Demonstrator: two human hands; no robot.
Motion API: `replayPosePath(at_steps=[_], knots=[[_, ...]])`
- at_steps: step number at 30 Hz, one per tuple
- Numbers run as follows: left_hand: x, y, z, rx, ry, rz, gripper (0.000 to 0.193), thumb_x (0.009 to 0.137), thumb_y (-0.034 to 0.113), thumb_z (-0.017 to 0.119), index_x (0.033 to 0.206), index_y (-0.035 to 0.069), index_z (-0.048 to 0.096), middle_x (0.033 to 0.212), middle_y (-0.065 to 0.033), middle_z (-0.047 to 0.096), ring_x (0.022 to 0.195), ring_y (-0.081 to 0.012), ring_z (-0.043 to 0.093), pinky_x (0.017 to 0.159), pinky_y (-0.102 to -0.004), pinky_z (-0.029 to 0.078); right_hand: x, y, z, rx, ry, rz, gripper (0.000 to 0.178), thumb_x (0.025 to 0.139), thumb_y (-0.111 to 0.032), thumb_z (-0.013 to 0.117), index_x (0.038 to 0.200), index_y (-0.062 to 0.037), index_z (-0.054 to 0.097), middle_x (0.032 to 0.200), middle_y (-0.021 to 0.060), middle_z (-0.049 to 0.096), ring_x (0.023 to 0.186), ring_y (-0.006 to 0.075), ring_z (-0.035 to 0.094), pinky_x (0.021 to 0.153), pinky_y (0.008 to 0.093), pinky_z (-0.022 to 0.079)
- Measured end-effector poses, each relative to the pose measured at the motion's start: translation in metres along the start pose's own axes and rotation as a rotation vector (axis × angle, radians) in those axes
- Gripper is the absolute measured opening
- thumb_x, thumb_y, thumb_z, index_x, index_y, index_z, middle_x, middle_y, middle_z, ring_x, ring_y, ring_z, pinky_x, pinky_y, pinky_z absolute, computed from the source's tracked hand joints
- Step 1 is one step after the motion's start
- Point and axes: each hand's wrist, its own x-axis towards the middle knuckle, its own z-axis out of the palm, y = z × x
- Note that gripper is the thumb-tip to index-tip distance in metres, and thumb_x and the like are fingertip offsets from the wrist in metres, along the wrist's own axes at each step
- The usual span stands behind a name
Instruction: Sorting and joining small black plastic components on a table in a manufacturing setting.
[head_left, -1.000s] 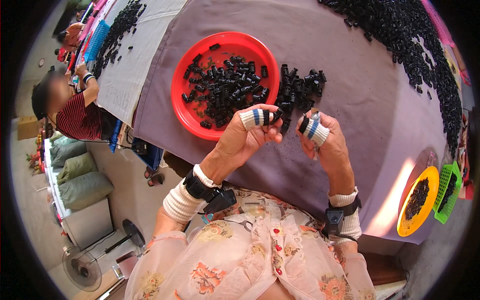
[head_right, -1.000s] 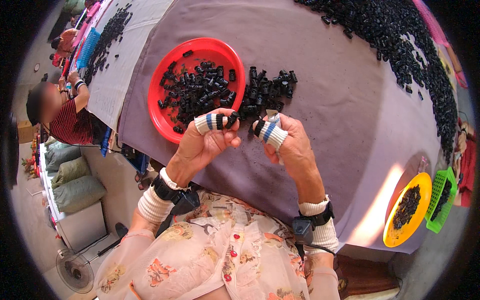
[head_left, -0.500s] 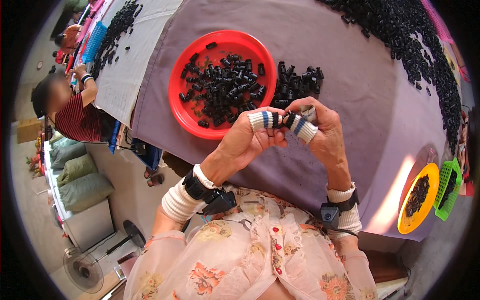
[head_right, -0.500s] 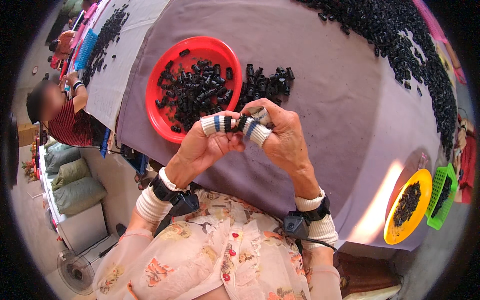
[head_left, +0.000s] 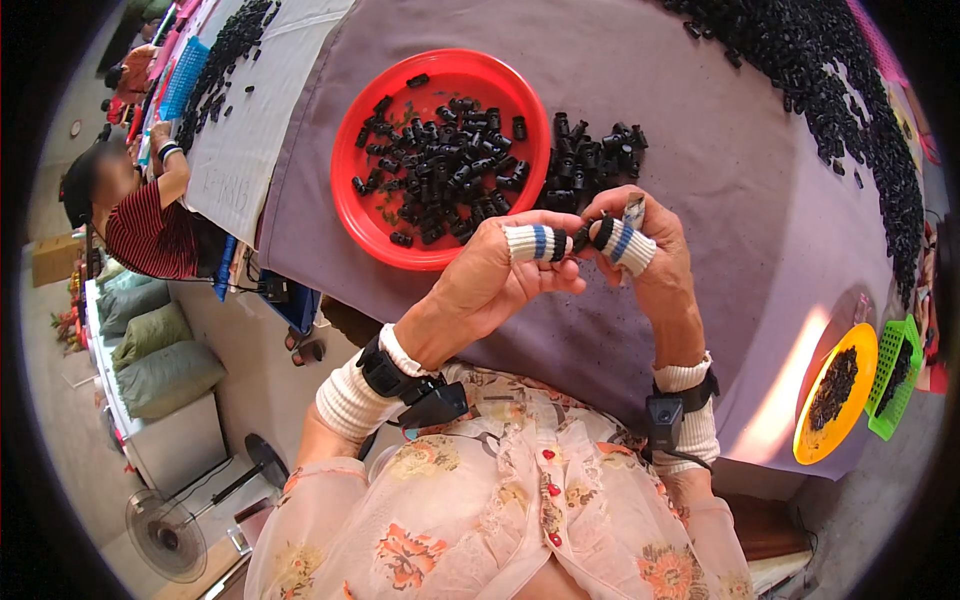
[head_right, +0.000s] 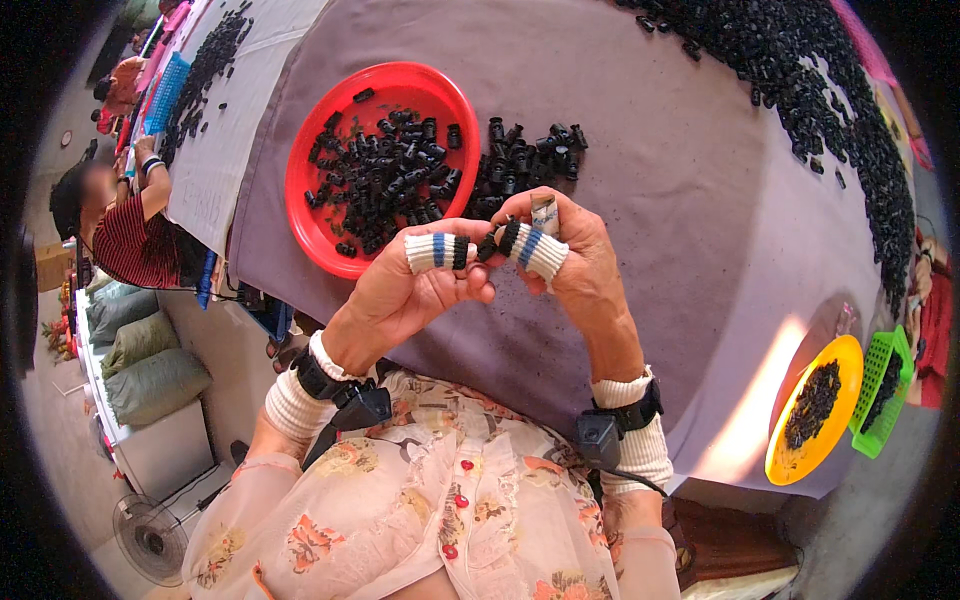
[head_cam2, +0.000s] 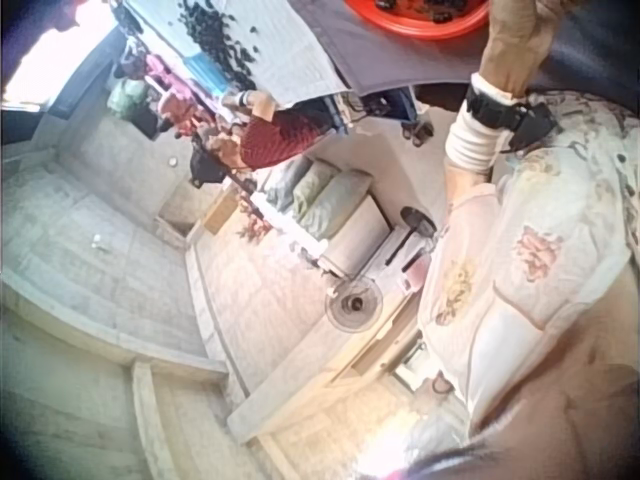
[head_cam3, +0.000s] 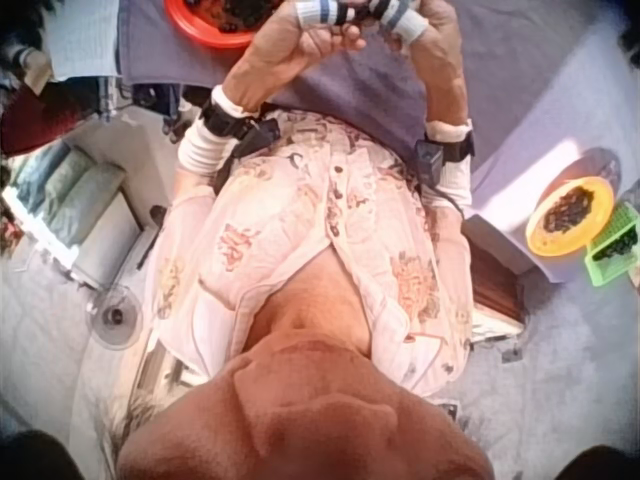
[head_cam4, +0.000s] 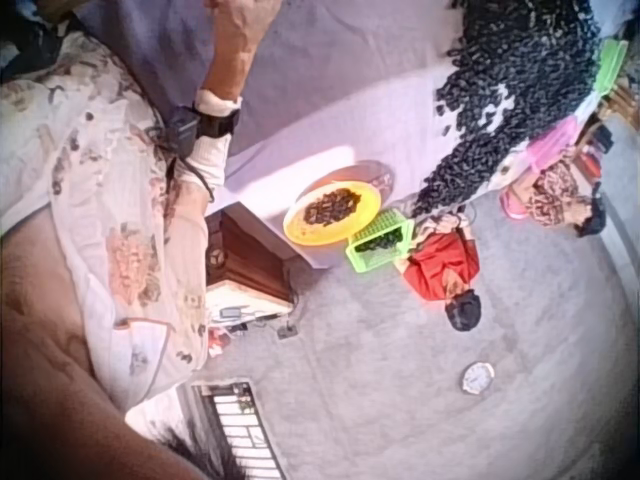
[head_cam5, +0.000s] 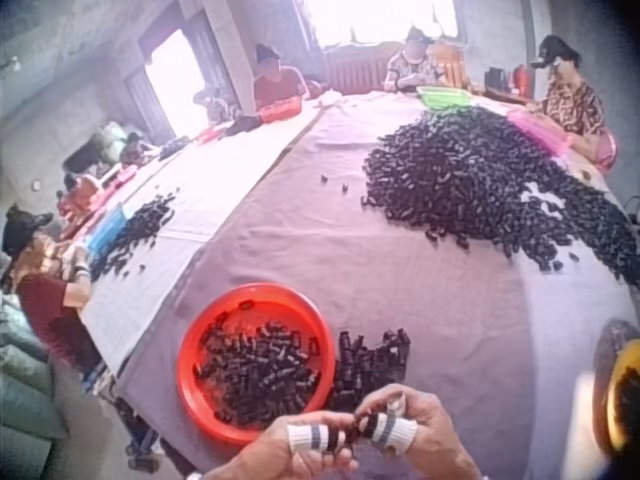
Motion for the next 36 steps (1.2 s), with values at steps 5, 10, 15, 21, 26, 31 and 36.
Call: replayPosePath(at_steps=[5,10,15,21,26,31,36], knots=[[-0.008,0.022,-0.011,0.020,0.047,0.121,0.033,0.086,0.016,0.051,0.114,-0.001,0.052,0.098,-0.0167,0.058,0.077,-0.0205,0.061,0.079,-0.0383,0.050,0.003,-0.003,-0.013,0.105,0.115,-0.030,0.011,0.082,-0.013,0.061,0.091,-0.0078,0.060,0.067,-0.0040,0.054,0.048,0.0018,0.045,0.039,0.0159,0.032],[-0.024,0.052,-0.035,0.082,0.139,0.327,0.034,0.082,0.009,0.057,0.114,0.000,0.053,0.092,-0.0119,0.060,0.077,-0.0177,0.061,0.074,-0.0326,0.048,0.003,0.000,-0.023,-0.137,0.131,0.062,0.009,0.081,-0.009,0.059,0.090,-0.0074,0.059,0.065,-0.0037,0.053,0.047,0.0025,0.044,0.038,0.0169,0.032],[-0.032,0.060,-0.032,0.967,0.628,0.669,0.025,0.081,-0.001,0.049,0.103,0.003,0.062,0.088,-0.0037,0.061,0.076,-0.0084,0.058,0.065,-0.0191,0.046,-0.001,0.004,-0.018,-0.266,0.143,0.145,0.008,0.081,-0.008,0.059,0.089,-0.0069,0.059,0.065,-0.0033,0.053,0.046,0.0029,0.043,0.038,0.0175,0.032],[-0.009,0.002,-0.001,1.471,0.290,0.607,0.023,0.071,-0.003,0.057,0.093,0.002,0.063,0.085,-0.0129,0.063,0.077,-0.0200,0.061,0.071,-0.0278,0.047,0.000,0.000,-0.014,-0.290,0.171,0.159,0.008,0.081,-0.009,0.060,0.088,-0.0064,0.058,0.061,-0.0036,0.050,0.045,0.0032,0.043,0.038,0.0185,0.031],[0.022,-0.033,-0.007,1.783,0.315,0.580,0.029,0.069,-0.002,0.057,0.098,0.003,0.058,0.085,-0.0163,0.058,0.076,-0.0333,0.058,0.066,-0.0394,0.047,-0.006,0.002,-0.019,-0.290,0.229,0.148,0.010,0.081,-0.013,0.063,0.087,-0.0058,0.058,0.056,-0.0033,0.048,0.043,0.0036,0.041,0.038,0.0187,0.030],[0.028,-0.037,-0.001,1.877,0.352,0.559,0.028,0.066,-0.002,0.057,0.094,0.005,0.057,0.080,-0.0145,0.055,0.073,-0.0333,0.057,0.063,-0.0418,0.047,-0.010,0.000,-0.022,-0.299,0.229,0.164,0.013,0.080,-0.015,0.064,0.086,-0.0059,0.058,0.056,-0.0035,0.048,0.043,0.0035,0.041,0.038,0.0187,0.030],[0.028,-0.029,-0.005,1.611,0.238,0.586,0.019,0.070,-0.001,0.058,0.089,0.003,0.059,0.076,-0.0098,0.056,0.067,-0.0253,0.058,0.061,-0.0350,0.047,-0.009,-0.006,-0.021,-0.249,0.236,0.175,0.013,0.080,-0.016,0.064,0.086,-0.0059,0.058,0.057,-0.0040,0.048,0.043,0.0034,0.042,0.038,0.0187,0.031]])
